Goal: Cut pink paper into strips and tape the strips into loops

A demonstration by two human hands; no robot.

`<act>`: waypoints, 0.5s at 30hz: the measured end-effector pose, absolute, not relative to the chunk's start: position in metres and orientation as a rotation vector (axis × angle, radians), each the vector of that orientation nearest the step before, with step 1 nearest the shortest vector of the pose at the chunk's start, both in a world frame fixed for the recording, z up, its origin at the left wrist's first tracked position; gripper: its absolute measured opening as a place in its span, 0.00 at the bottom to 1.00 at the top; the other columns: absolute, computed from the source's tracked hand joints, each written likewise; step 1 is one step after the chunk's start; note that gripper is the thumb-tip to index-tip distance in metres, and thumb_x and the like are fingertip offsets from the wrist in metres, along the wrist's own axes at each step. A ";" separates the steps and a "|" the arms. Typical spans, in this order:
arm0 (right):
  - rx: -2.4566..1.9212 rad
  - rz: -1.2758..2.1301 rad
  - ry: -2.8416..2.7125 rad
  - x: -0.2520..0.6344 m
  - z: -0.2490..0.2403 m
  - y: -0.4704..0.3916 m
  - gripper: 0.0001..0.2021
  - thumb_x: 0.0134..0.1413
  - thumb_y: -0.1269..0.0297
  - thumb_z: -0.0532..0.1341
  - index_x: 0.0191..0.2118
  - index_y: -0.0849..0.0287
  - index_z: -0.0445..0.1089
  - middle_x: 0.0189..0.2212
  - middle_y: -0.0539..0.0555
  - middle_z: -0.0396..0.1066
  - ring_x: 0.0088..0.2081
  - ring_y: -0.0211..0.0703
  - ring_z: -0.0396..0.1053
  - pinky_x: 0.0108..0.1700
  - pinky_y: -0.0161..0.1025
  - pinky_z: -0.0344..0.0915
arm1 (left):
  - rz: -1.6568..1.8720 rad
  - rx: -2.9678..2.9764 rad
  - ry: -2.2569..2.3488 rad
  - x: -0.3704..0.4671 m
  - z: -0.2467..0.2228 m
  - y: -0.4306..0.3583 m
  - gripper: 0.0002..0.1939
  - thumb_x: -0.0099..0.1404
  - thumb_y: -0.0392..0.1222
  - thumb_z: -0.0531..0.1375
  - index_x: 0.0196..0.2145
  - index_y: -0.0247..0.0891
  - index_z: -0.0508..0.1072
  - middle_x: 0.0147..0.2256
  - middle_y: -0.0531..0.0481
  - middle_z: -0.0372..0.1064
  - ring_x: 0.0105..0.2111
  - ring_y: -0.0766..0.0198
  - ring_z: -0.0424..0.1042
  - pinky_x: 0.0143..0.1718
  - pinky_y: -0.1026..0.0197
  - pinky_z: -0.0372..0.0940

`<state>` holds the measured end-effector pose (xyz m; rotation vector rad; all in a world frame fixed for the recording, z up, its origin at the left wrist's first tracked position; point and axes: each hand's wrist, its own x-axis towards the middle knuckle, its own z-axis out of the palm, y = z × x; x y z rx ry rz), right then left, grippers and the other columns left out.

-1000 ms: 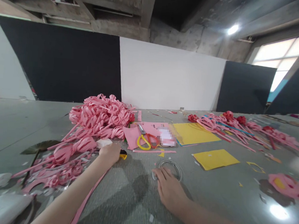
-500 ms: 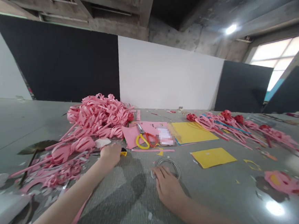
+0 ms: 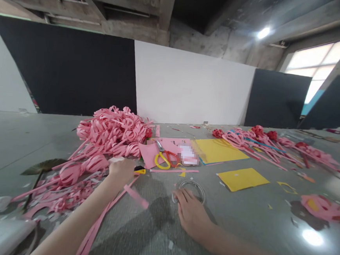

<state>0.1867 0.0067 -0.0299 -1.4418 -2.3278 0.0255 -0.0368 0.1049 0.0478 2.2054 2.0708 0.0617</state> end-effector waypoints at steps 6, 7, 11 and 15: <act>-1.371 0.004 -2.279 0.188 -0.033 0.007 0.18 0.47 0.81 0.48 0.45 0.63 0.60 0.39 0.57 0.65 0.42 0.44 0.61 0.43 0.40 0.60 | 0.177 2.073 1.741 -0.033 0.080 0.096 0.07 0.50 0.41 0.58 0.19 0.35 0.66 0.23 0.48 0.65 0.34 0.52 0.66 0.35 0.56 0.58; -1.348 0.000 -2.267 0.188 -0.033 0.007 0.18 0.47 0.80 0.48 0.45 0.63 0.60 0.39 0.57 0.65 0.42 0.44 0.61 0.43 0.40 0.60 | 0.213 2.039 1.634 -0.029 0.084 0.091 0.06 0.50 0.41 0.57 0.20 0.36 0.66 0.21 0.51 0.63 0.32 0.55 0.66 0.33 0.59 0.58; -1.304 -0.050 -2.183 0.188 -0.034 0.008 0.17 0.49 0.78 0.49 0.45 0.62 0.60 0.38 0.58 0.66 0.40 0.46 0.63 0.41 0.43 0.62 | 0.313 1.784 1.243 -0.007 0.079 0.070 0.09 0.48 0.44 0.55 0.26 0.37 0.67 0.23 0.54 0.63 0.25 0.65 0.65 0.28 0.65 0.59; -1.362 0.020 -2.047 0.190 -0.034 0.012 0.16 0.48 0.78 0.49 0.44 0.62 0.61 0.36 0.58 0.68 0.39 0.46 0.65 0.40 0.44 0.62 | 0.355 1.492 1.081 0.015 0.044 0.047 0.08 0.44 0.44 0.57 0.22 0.37 0.65 0.21 0.53 0.64 0.22 0.68 0.64 0.28 0.65 0.61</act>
